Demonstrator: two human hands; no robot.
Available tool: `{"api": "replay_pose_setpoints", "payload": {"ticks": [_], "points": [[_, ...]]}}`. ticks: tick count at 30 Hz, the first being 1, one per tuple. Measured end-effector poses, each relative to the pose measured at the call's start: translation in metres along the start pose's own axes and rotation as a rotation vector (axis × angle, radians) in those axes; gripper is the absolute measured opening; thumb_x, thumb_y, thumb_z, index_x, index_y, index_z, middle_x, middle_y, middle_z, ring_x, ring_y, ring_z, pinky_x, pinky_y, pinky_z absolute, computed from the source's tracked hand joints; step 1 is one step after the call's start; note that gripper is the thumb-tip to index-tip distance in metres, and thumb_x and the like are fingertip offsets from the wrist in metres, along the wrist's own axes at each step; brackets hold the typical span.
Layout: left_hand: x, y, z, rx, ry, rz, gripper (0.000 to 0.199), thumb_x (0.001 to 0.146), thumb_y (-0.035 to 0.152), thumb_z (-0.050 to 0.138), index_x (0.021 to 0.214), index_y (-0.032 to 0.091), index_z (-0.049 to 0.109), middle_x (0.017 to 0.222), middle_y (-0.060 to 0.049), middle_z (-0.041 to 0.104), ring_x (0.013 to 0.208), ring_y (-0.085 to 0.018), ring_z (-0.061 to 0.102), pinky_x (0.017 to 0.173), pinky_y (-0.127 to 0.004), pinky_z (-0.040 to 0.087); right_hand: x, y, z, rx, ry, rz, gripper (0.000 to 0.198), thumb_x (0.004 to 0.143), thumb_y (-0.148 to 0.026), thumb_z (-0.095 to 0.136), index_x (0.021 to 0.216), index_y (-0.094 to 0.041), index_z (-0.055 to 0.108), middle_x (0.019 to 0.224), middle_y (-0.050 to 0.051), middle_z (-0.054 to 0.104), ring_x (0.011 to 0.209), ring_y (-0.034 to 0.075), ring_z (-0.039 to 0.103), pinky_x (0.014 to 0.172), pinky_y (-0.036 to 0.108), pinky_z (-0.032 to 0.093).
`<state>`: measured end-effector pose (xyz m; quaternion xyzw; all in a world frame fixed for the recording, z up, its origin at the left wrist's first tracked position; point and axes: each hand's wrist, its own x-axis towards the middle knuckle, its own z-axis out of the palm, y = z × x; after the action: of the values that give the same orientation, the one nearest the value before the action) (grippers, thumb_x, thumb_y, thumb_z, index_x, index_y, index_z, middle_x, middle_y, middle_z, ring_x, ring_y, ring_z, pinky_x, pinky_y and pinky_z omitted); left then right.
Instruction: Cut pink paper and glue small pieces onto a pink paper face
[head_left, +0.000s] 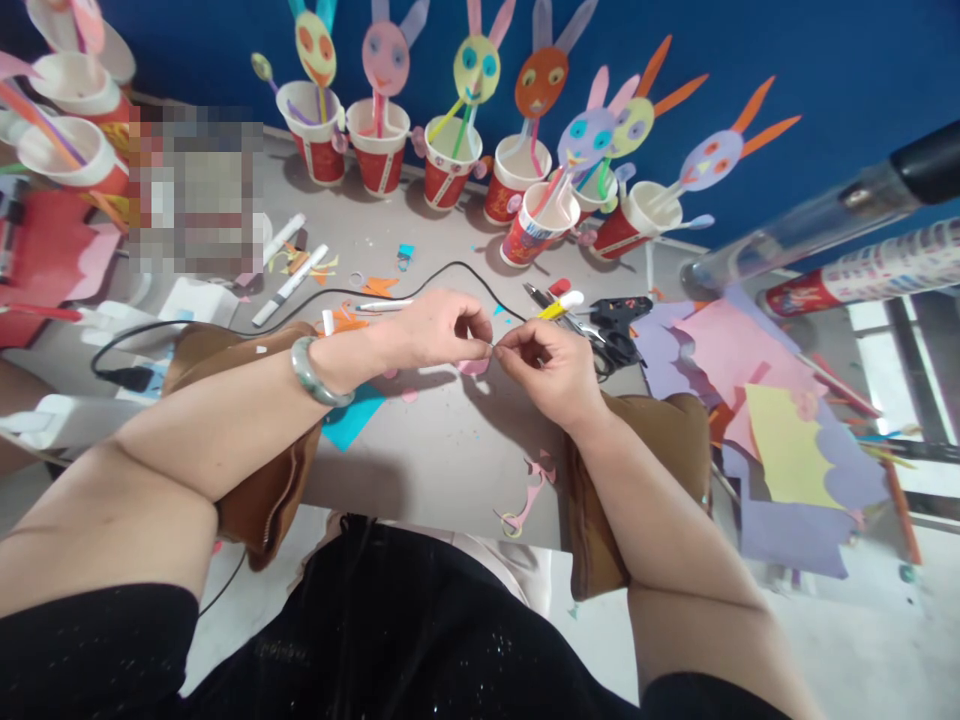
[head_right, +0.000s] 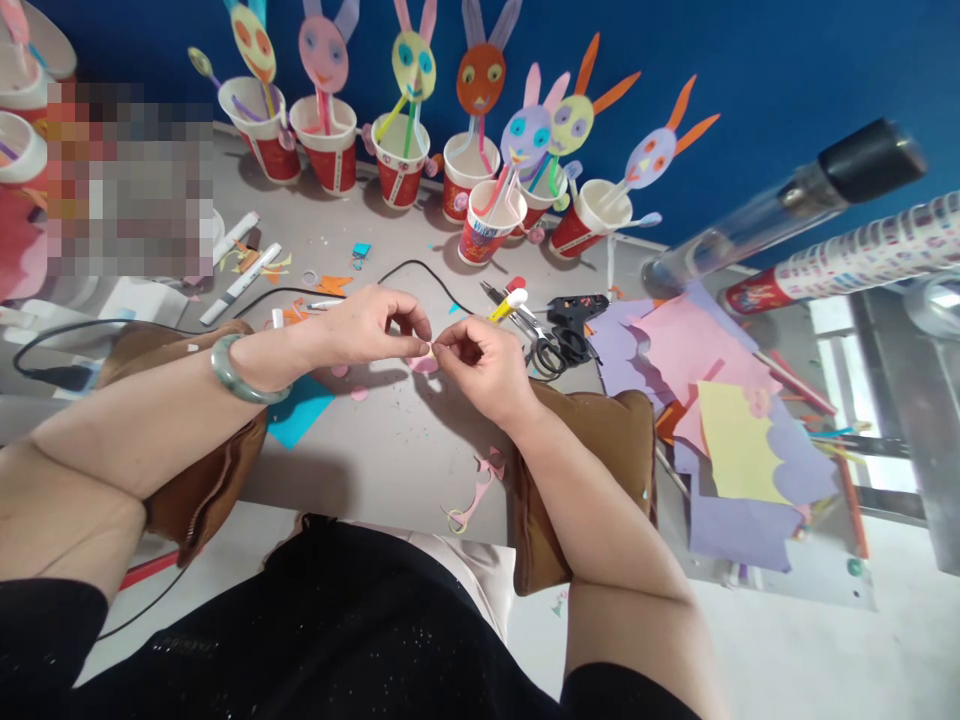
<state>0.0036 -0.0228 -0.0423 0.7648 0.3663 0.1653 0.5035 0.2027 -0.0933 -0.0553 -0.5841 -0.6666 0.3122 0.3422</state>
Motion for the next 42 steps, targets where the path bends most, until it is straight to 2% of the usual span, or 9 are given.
{"api": "replay_pose_setpoints", "payload": {"ticks": [4, 9, 13, 15, 18, 23, 28, 34, 42], "points": [[-0.002, -0.001, 0.002, 0.055, 0.017, -0.002, 0.010, 0.075, 0.022, 0.063, 0.076, 0.017, 0.072, 0.073, 0.000, 0.072, 0.065, -0.011, 0.059, 0.061, -0.024, 0.044, 0.001, -0.004, 0.000, 0.061, -0.034, 0.058, 0.013, 0.081, -0.032, 0.069, 0.074, -0.021, 0.065, 0.061, -0.002, 0.062, 0.052, 0.011, 0.043, 0.053, 0.028, 0.038], [-0.004, 0.000, 0.000, 0.116, 0.017, -0.018, 0.012, 0.078, 0.026, 0.066, 0.080, 0.018, 0.074, 0.079, -0.002, 0.075, 0.069, -0.013, 0.062, 0.063, -0.025, 0.046, 0.003, -0.004, -0.002, 0.098, -0.075, 0.090, 0.015, 0.080, -0.034, 0.068, 0.073, -0.021, 0.064, 0.061, -0.002, 0.061, 0.051, 0.010, 0.040, 0.051, 0.027, 0.033], [-0.003, -0.006, 0.000, 0.335, 0.033, -0.029, 0.018, 0.082, 0.026, 0.064, 0.089, 0.018, 0.078, 0.091, -0.005, 0.077, 0.079, -0.017, 0.066, 0.073, -0.030, 0.050, 0.006, 0.002, -0.004, 0.071, -0.172, 0.173, 0.015, 0.079, -0.033, 0.068, 0.074, -0.019, 0.066, 0.059, -0.003, 0.057, 0.053, 0.010, 0.041, 0.053, 0.027, 0.033], [-0.001, -0.014, 0.000, 0.470, 0.036, 0.026, 0.022, 0.085, 0.023, 0.060, 0.094, 0.017, 0.079, 0.096, -0.008, 0.077, 0.090, -0.021, 0.068, 0.084, -0.034, 0.051, 0.007, 0.006, -0.004, 0.064, -0.245, 0.221, 0.016, 0.078, -0.033, 0.068, 0.074, -0.018, 0.068, 0.059, -0.002, 0.057, 0.056, 0.011, 0.043, 0.054, 0.027, 0.033], [0.000, -0.029, 0.000, 0.630, 0.004, 0.180, 0.025, 0.089, 0.020, 0.054, 0.098, 0.017, 0.078, 0.100, -0.009, 0.076, 0.102, -0.023, 0.067, 0.097, -0.038, 0.046, 0.009, 0.010, -0.002, 0.083, -0.296, 0.273, 0.020, 0.078, -0.036, 0.068, 0.073, -0.017, 0.069, 0.059, -0.002, 0.056, 0.057, 0.011, 0.042, 0.055, 0.027, 0.033], [-0.003, -0.041, -0.001, 0.821, -0.126, 0.375, 0.013, 0.086, 0.016, 0.058, 0.088, 0.018, 0.071, 0.101, -0.008, 0.072, 0.100, -0.024, 0.062, 0.092, -0.039, 0.039, 0.009, 0.010, 0.000, 0.074, -0.316, 0.331, 0.024, 0.076, -0.040, 0.072, 0.071, -0.016, 0.069, 0.060, -0.002, 0.056, 0.057, 0.010, 0.043, 0.055, 0.027, 0.033], [-0.007, -0.033, -0.003, 0.845, -0.256, 0.410, 0.013, 0.072, 0.008, 0.064, 0.078, 0.019, 0.067, 0.093, -0.007, 0.071, 0.096, -0.023, 0.057, 0.091, -0.038, 0.034, 0.010, 0.008, 0.004, 0.039, -0.325, 0.377, 0.021, 0.078, -0.036, 0.072, 0.067, -0.018, 0.066, 0.053, -0.002, 0.055, 0.050, 0.009, 0.040, 0.050, 0.026, 0.030], [-0.012, -0.030, -0.006, 0.772, -0.312, 0.417, 0.022, 0.056, 0.001, 0.063, 0.066, 0.020, 0.055, 0.082, -0.003, 0.066, 0.087, -0.021, 0.055, 0.089, -0.038, 0.032, 0.011, 0.012, 0.010, 0.034, -0.341, 0.404, 0.020, 0.077, -0.034, 0.071, 0.066, -0.018, 0.063, 0.049, -0.003, 0.055, 0.045, 0.008, 0.038, 0.047, 0.025, 0.029], [-0.014, -0.034, -0.006, 0.687, -0.297, 0.432, 0.028, 0.053, 0.000, 0.063, 0.065, 0.020, 0.049, 0.081, -0.002, 0.064, 0.087, -0.021, 0.056, 0.088, -0.038, 0.030, 0.011, 0.013, 0.014, 0.027, -0.359, 0.418, 0.022, 0.077, -0.034, 0.069, 0.064, -0.018, 0.064, 0.049, -0.003, 0.055, 0.047, 0.009, 0.040, 0.049, 0.026, 0.030]]}}
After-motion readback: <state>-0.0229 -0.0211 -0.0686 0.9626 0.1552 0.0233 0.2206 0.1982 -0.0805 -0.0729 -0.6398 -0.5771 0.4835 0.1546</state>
